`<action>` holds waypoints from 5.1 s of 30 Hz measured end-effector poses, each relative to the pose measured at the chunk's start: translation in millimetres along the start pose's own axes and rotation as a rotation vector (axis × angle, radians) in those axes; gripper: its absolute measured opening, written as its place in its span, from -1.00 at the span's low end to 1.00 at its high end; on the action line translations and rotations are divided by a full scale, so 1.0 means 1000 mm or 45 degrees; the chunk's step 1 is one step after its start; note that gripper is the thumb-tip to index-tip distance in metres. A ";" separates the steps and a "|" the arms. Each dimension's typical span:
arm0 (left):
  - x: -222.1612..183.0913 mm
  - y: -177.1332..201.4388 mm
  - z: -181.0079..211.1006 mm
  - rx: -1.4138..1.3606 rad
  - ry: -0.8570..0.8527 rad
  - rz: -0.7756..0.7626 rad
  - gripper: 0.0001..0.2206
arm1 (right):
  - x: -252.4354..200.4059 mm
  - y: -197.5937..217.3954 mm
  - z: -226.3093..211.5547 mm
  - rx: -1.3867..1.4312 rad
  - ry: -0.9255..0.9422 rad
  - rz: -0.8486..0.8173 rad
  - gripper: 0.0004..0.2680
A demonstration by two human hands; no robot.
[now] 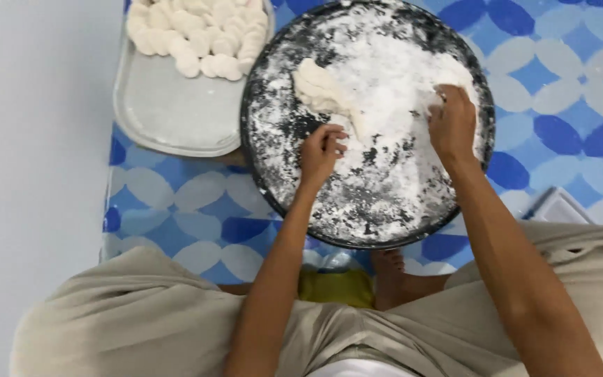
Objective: A person is manually shaping small pieces of dough into balls by rolling them in flour and then between their palms.
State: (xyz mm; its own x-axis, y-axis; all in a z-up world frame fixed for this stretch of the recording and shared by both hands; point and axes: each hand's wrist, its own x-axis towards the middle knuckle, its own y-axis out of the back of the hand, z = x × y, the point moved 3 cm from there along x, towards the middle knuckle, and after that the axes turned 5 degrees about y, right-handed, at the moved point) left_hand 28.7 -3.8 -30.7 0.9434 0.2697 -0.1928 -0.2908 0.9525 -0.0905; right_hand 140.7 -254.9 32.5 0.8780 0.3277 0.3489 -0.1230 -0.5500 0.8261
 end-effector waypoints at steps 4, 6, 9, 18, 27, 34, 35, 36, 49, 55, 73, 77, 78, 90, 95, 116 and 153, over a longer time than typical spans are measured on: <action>0.000 -0.001 0.003 0.007 -0.020 0.015 -0.78 | -0.009 -0.017 0.019 -0.035 0.065 0.023 -0.80; -0.001 0.000 0.004 -0.018 0.003 0.005 -0.78 | -0.008 -0.018 0.024 -0.262 0.189 0.212 -0.82; 0.005 -0.002 -0.005 0.008 -0.038 -0.008 -0.77 | -0.005 0.000 -0.003 -0.242 0.145 0.187 -0.88; 0.002 -0.002 0.010 0.103 0.184 -0.049 -0.82 | 0.000 -0.002 -0.015 -0.073 0.091 0.161 -0.88; 0.000 0.000 0.005 -0.007 -0.025 -0.010 -0.79 | 0.001 -0.013 -0.018 0.072 0.198 0.255 -0.86; 0.003 -0.007 0.011 -0.111 0.104 0.000 -0.77 | 0.007 -0.013 -0.039 0.161 0.171 0.139 -0.88; 0.003 -0.009 0.019 -0.180 0.159 -0.036 -0.70 | 0.011 -0.012 -0.054 0.292 0.222 0.144 -0.85; 0.004 -0.011 0.027 -0.248 0.213 -0.071 -0.64 | 0.014 -0.010 -0.069 0.423 0.272 0.149 -0.81; -0.002 0.004 0.089 -0.599 0.113 0.178 -0.70 | 0.006 -0.027 -0.135 1.124 -0.012 -0.041 -0.82; -0.008 -0.007 0.090 -0.419 0.047 0.213 -0.68 | 0.007 -0.031 -0.140 1.209 -0.232 -0.076 -0.89; 0.006 0.026 0.103 0.256 -0.241 0.069 -0.70 | 0.015 -0.029 -0.155 0.750 0.061 0.011 -0.81; 0.005 0.032 0.140 0.808 -0.418 -0.129 -0.86 | 0.017 -0.029 -0.162 0.507 0.295 -0.027 -0.89; 0.006 0.033 0.150 0.926 -0.445 -0.174 -0.86 | 0.019 -0.028 -0.165 0.487 0.331 -0.022 -0.91; 0.060 0.074 0.142 0.490 -0.407 -0.418 -0.88 | 0.021 -0.049 -0.158 0.670 0.141 -0.125 -0.96; 0.114 0.201 0.126 0.386 -0.193 -0.037 -0.89 | 0.021 -0.039 -0.159 0.557 0.052 -0.235 -0.92; 0.187 0.382 0.072 0.713 -0.020 0.882 -0.95 | -0.002 -0.056 -0.128 0.340 0.095 -0.431 -0.83; 0.102 0.014 0.056 1.815 -0.788 -0.515 -0.44 | 0.032 -0.108 -0.089 -0.028 -0.144 -0.329 -0.73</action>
State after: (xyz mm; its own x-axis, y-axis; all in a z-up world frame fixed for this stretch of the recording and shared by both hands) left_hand 129.9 45.3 3.3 0.9370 -0.3449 0.0546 0.0263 0.2253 0.9739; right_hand 141.1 -116.3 -6.2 0.9276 0.3660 0.0751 0.1023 -0.4422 0.8910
